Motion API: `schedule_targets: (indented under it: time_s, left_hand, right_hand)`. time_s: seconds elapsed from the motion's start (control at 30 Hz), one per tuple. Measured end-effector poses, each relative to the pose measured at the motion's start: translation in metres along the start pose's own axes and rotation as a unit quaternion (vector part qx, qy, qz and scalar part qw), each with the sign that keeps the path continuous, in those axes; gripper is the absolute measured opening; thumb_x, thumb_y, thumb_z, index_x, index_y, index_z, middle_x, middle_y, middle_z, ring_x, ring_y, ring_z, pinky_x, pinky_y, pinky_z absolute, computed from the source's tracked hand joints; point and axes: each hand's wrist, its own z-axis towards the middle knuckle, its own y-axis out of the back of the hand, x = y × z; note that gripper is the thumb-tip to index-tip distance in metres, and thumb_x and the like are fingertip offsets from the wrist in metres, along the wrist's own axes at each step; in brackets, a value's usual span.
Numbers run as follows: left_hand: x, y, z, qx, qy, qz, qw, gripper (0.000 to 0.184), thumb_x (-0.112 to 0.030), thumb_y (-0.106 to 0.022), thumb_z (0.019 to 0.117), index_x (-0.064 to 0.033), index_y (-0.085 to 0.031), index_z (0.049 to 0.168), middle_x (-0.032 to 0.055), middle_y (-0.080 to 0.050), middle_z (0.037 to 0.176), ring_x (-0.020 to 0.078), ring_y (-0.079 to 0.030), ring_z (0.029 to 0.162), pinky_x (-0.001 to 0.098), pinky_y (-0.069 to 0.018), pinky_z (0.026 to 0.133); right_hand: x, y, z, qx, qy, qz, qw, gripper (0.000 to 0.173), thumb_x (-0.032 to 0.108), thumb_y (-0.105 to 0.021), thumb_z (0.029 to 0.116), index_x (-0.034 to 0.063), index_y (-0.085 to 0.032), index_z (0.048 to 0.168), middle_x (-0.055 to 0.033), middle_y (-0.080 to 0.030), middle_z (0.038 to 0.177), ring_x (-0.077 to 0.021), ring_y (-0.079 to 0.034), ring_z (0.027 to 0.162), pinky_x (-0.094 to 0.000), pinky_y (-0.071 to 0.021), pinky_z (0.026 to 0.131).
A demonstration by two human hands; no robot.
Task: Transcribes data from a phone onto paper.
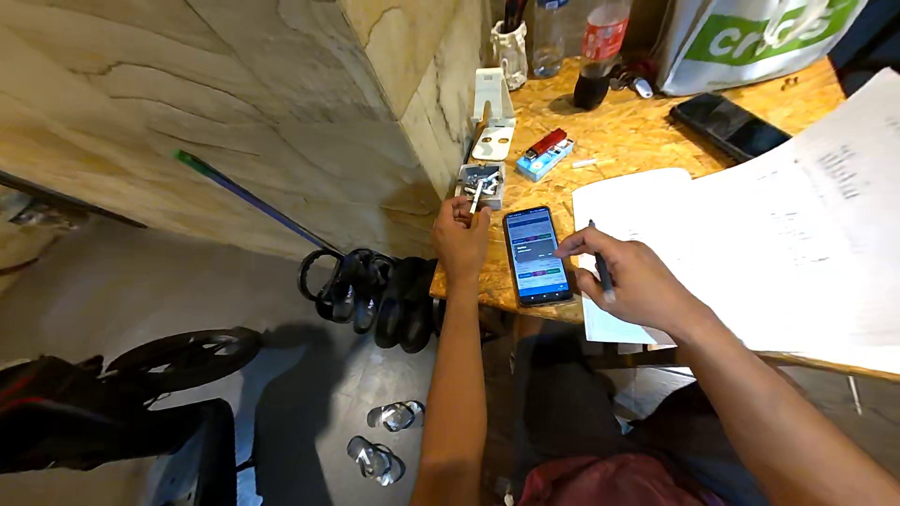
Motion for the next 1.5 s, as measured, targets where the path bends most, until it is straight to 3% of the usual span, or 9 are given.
schedule_targets:
  time_s: [0.4,0.53,0.67,0.8,0.87,1.0,1.2,1.3,1.5]
  left_hand:
    - [0.001,0.000,-0.001,-0.018,0.002,-0.020,1.000,0.045,-0.034,-0.078,0.0903,-0.0073,-0.065,0.124,0.0068,-0.070,0.104,0.0155,-0.066,0.078,0.0340,-0.0560,0.070]
    - [0.001,0.000,0.000,-0.038,0.004,-0.037,0.999,0.050,-0.036,-0.077,0.0903,-0.0067,-0.063,0.128,0.0094,-0.068,0.112,0.0170,-0.066,0.084,0.0344,-0.0563,0.073]
    - [0.005,0.010,-0.015,-0.130,-0.151,-0.103,0.975,0.043,-0.033,-0.073,0.0948,-0.0057,-0.063,0.126,0.0105,-0.063,0.122,0.0175,-0.062,0.103,0.0311,-0.0539,0.080]
    - [-0.015,0.040,-0.024,0.103,-0.316,-0.081,0.940,0.079,-0.046,-0.078,0.0775,-0.0054,-0.053,0.140,0.0125,-0.057,0.137,0.0225,-0.057,0.120,0.0418,-0.0521,0.094]
    - [-0.029,0.043,-0.026,0.236,-0.335,0.038,0.911,0.117,-0.069,-0.082,0.0606,-0.0125,-0.042,0.155,0.0119,-0.047,0.154,0.0290,-0.045,0.141,0.0568,-0.0414,0.112]
    - [-0.048,0.028,-0.026,0.384,-0.323,0.258,0.826,0.151,-0.088,-0.078,0.0394,-0.0251,-0.022,0.165,0.0174,-0.027,0.166,0.0366,-0.033,0.148,0.0616,-0.0315,0.115]
    - [-0.062,0.003,-0.009,0.450,-0.275,0.336,0.780,0.164,-0.079,-0.090,0.0296,-0.0313,-0.012,0.165,0.0215,-0.023,0.166,0.0441,-0.029,0.149,0.0659,-0.0283,0.116]
    - [-0.069,-0.003,-0.003,0.475,-0.247,0.362,0.764,0.170,-0.076,-0.093,0.0279,-0.0313,-0.005,0.166,0.0233,-0.024,0.164,0.0469,-0.032,0.146,0.0677,-0.0329,0.113]
    - [-0.079,0.002,0.001,0.461,-0.272,0.406,0.741,0.170,-0.081,-0.088,0.0284,-0.0299,-0.003,0.166,0.0280,-0.036,0.155,0.0478,-0.039,0.140,0.0655,-0.0326,0.113]
  right_hand:
    - [0.008,-0.001,0.003,0.013,-0.020,-0.005,1.000,0.036,0.020,-0.060,0.0937,0.0190,-0.061,0.129,0.0013,-0.072,0.110,-0.0164,-0.068,0.078,-0.0459,-0.0574,0.067]
    - [0.009,-0.002,0.003,0.033,-0.035,-0.007,0.999,0.034,0.020,-0.060,0.0939,0.0193,-0.061,0.128,-0.0006,-0.069,0.093,-0.0170,-0.064,0.070,-0.0443,-0.0546,0.062]
    - [0.015,-0.005,0.005,0.062,-0.053,-0.006,0.997,0.034,0.017,-0.061,0.0943,0.0191,-0.061,0.128,-0.0014,-0.071,0.103,-0.0189,-0.068,0.079,-0.0480,-0.0568,0.069]
    - [0.015,0.005,0.002,0.039,-0.036,-0.002,0.999,0.033,0.018,-0.061,0.0946,0.0184,-0.062,0.128,-0.0019,-0.071,0.098,-0.0193,-0.066,0.074,-0.0467,-0.0554,0.066]
    - [0.008,0.024,-0.005,-0.013,-0.014,0.010,1.000,0.035,0.016,-0.059,0.0945,0.0170,-0.062,0.129,-0.0014,-0.071,0.109,-0.0172,-0.066,0.072,-0.0455,-0.0570,0.064]
    - [-0.032,0.073,-0.032,-0.111,-0.029,0.004,0.993,0.037,0.013,-0.056,0.0930,0.0152,-0.061,0.129,-0.0026,-0.071,0.119,-0.0165,-0.067,0.069,-0.0444,-0.0592,0.060]
    - [-0.079,0.094,-0.109,-0.056,-0.067,-0.004,0.996,0.044,0.037,-0.062,0.0961,0.0158,-0.064,0.134,-0.0061,-0.068,0.130,-0.0217,-0.066,0.114,-0.0512,-0.0560,0.095]
    - [-0.076,0.073,-0.129,-0.021,-0.043,-0.018,0.999,0.059,0.043,-0.066,0.0962,0.0154,-0.055,0.147,-0.0039,-0.059,0.147,-0.0222,-0.047,0.144,-0.0541,-0.0288,0.125]
    - [-0.064,0.057,-0.119,0.036,-0.046,-0.104,0.993,0.064,0.058,-0.057,0.0988,0.0142,-0.054,0.145,-0.0042,-0.049,0.157,-0.0261,-0.031,0.154,-0.0583,-0.0105,0.128]
